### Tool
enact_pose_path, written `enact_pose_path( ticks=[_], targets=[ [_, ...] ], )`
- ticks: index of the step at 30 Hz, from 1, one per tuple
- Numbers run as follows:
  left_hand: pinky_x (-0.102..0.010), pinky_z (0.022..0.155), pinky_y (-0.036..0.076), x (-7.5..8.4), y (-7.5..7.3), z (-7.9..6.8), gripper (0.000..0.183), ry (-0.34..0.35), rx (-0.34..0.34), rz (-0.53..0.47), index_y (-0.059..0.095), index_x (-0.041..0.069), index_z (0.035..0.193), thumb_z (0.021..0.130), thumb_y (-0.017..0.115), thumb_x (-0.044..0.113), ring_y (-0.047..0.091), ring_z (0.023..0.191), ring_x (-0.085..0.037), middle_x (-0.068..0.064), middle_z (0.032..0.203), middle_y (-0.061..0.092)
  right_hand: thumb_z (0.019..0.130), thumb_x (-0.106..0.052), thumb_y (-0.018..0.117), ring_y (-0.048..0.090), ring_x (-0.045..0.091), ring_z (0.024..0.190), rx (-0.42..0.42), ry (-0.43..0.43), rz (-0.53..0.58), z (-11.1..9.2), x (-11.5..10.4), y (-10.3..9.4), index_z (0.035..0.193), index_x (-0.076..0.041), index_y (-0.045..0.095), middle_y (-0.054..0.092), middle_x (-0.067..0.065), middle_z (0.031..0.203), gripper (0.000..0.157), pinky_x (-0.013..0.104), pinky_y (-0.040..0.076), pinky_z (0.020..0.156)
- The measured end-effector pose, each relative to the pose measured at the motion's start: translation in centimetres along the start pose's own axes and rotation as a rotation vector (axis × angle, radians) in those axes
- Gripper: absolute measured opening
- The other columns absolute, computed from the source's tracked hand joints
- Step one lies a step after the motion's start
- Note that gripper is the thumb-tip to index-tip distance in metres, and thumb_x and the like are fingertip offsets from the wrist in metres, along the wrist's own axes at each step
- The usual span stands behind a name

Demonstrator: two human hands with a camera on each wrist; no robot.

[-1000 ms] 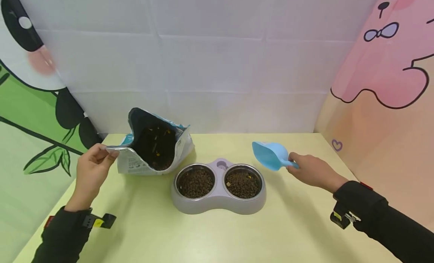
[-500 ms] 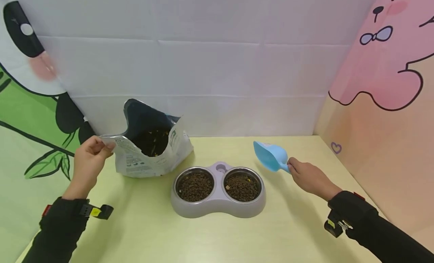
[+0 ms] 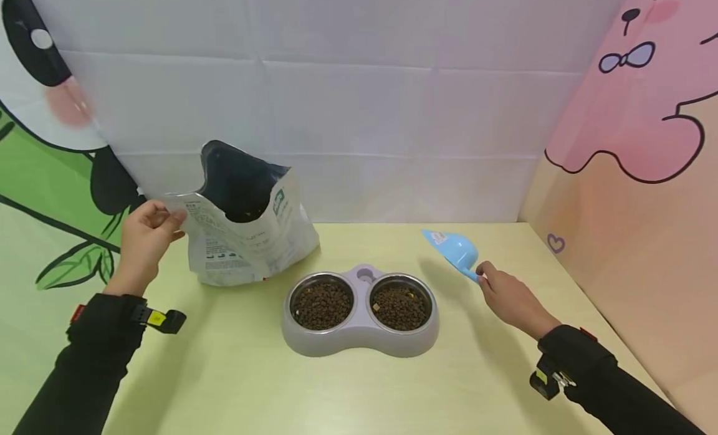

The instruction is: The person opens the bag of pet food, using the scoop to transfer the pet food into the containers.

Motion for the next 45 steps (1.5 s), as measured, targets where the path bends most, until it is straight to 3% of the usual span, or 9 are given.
enact_pose_path(
  ticks=[8, 15, 22, 45],
  targets=[
    [-0.016, 0.066, 0.048, 0.0, -0.1, 1.9, 0.02, -0.062, -0.007, -0.069, 0.052, 0.005, 0.093, 0.088, 0.057, 0.024, 0.057, 0.081, -0.006, 0.014, 0.084, 0.058, 0.099, -0.02, 0.029, 0.035, 0.016, 0.053, 0.021, 0.032, -0.016, -0.7, 1.4, 0.5, 0.116, 0.0, 0.036, 0.036, 0.003, 0.065, 0.027, 0.031, 0.031, 0.046],
    [-0.015, 0.06, 0.047, -0.2, -0.5, 3.3, 0.017, -0.082, 0.012, -0.166, 0.053, 0.007, 0.088, 0.086, 0.06, 0.021, 0.058, 0.072, -0.002, 0.014, 0.079, 0.06, 0.098, -0.02, 0.033, 0.035, 0.017, 0.057, 0.061, 0.055, -0.057, -1.6, 2.6, 0.8, 0.116, -0.004, 0.038, 0.038, 0.006, 0.072, 0.025, 0.031, 0.031, 0.045],
    [-0.016, 0.061, 0.048, -0.6, -0.5, 3.8, 0.023, -0.104, 0.029, -0.113, 0.051, 0.005, 0.093, 0.087, 0.059, 0.026, 0.058, 0.074, -0.001, 0.018, 0.08, 0.06, 0.098, -0.02, 0.034, 0.035, 0.018, 0.058, 0.063, 0.078, -0.055, -2.4, 3.5, 1.8, 0.116, -0.006, 0.039, 0.039, 0.008, 0.077, 0.023, 0.031, 0.032, 0.044],
    [-0.016, 0.058, 0.048, -2.0, -0.4, 5.1, 0.023, -0.184, -0.002, -0.187, 0.052, 0.009, 0.097, 0.086, 0.059, 0.028, 0.058, 0.074, -0.001, 0.019, 0.078, 0.06, 0.096, -0.015, 0.041, 0.03, 0.016, 0.055, 0.069, 0.083, -0.046, -4.0, 4.2, 5.7, 0.116, -0.006, 0.039, 0.034, 0.008, 0.077, 0.023, 0.029, 0.027, 0.045]
  ],
)
Point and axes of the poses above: each hand's wrist, its own z-axis towards the middle knuckle, its own y-axis out of the palm, x = y × z, the point moved 7 cm from there along z, towards the middle knuckle
